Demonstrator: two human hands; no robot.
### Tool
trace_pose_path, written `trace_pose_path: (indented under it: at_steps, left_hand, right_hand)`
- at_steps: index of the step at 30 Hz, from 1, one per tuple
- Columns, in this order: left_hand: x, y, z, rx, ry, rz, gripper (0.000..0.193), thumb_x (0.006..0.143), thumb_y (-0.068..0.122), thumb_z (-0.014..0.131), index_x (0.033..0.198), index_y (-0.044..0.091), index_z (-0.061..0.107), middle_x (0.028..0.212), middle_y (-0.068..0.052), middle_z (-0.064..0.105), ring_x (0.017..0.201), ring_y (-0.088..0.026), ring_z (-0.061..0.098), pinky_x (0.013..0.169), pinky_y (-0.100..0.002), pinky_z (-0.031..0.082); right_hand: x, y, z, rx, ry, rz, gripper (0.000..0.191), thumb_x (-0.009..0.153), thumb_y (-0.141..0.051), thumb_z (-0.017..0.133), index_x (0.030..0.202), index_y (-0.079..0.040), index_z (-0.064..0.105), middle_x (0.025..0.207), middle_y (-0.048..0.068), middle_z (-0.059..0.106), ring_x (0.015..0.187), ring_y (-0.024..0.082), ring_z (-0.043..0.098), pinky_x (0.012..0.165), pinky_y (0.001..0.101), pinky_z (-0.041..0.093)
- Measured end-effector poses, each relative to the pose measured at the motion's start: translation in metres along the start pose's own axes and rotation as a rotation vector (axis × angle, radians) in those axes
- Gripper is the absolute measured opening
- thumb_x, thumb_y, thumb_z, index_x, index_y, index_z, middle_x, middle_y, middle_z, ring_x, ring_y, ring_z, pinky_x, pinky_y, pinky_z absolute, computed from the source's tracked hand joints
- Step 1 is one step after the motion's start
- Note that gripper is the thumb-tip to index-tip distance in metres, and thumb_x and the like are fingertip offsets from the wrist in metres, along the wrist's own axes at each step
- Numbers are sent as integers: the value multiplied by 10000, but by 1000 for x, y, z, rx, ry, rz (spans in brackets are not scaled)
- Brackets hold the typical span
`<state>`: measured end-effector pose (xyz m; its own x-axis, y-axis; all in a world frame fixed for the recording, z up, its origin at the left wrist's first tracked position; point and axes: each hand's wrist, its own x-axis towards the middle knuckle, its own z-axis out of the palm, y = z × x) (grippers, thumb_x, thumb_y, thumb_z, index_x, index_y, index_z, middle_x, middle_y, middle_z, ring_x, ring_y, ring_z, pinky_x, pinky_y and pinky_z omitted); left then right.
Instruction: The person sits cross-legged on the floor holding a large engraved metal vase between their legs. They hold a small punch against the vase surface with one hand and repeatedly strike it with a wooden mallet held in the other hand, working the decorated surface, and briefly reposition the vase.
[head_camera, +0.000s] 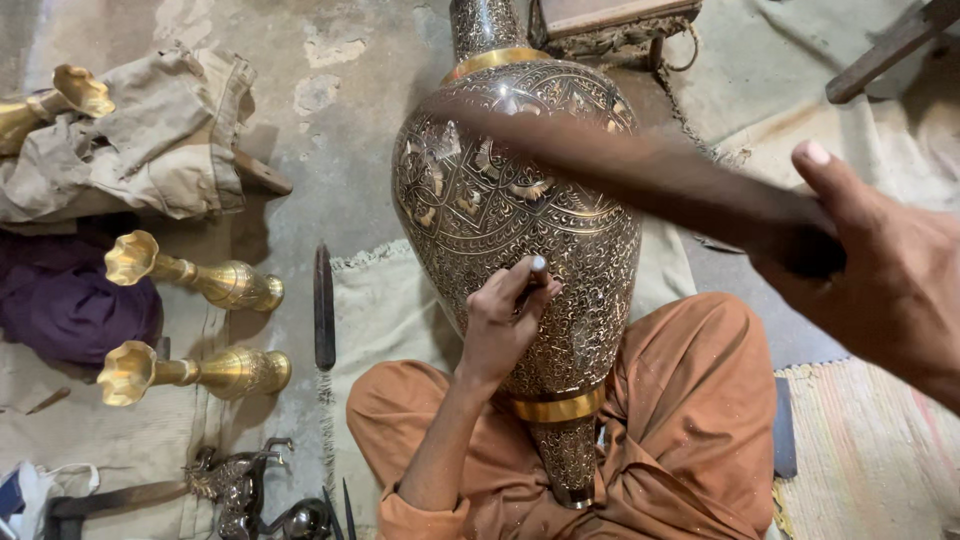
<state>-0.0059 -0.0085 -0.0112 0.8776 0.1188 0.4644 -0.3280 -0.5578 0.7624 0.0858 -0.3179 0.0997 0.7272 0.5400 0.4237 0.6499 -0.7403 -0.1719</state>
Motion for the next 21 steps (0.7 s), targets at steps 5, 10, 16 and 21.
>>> trace_pose_path:
  at_steps: [5, 10, 16, 21]
  left_hand:
    - [0, -2, -1, -73, 15, 53, 235, 982, 83, 722, 1204, 109, 651, 973, -88, 743, 825, -208, 769, 695, -333, 639]
    - [2, 1, -4, 2, 21, 88, 277, 958, 58, 720, 1222, 59, 633, 953, -79, 759, 821, -212, 745, 693, -341, 600]
    - [1, 1, -1, 56, 1, 34, 242, 950, 115, 766, 1163, 101, 652, 895, -75, 741, 729, -165, 730, 599, -308, 586]
    - [-2, -8, 1, 39, -18, 15, 338, 932, 110, 753, 1254, 82, 654, 870, -83, 740, 690, -177, 715, 550, -328, 574]
  right_hand:
    - [7, -4, 4, -484, -255, -381, 694, 882, -106, 735, 1513, -251, 484, 844, 30, 678, 642, 166, 643, 546, 313, 549]
    - [15, -5, -4, 51, 33, -238, 553, 1002, -231, 620, 1499, -108, 411, 926, 130, 612, 714, 229, 600, 589, 376, 509]
    - [13, -9, 0, -343, -231, -283, 609, 946, -182, 708, 1503, -246, 471, 819, 57, 696, 569, 210, 639, 449, 344, 518]
    - [5, -5, 4, 96, 127, -259, 629, 907, -178, 701, 1472, -113, 434, 900, 142, 639, 651, 292, 651, 532, 388, 531]
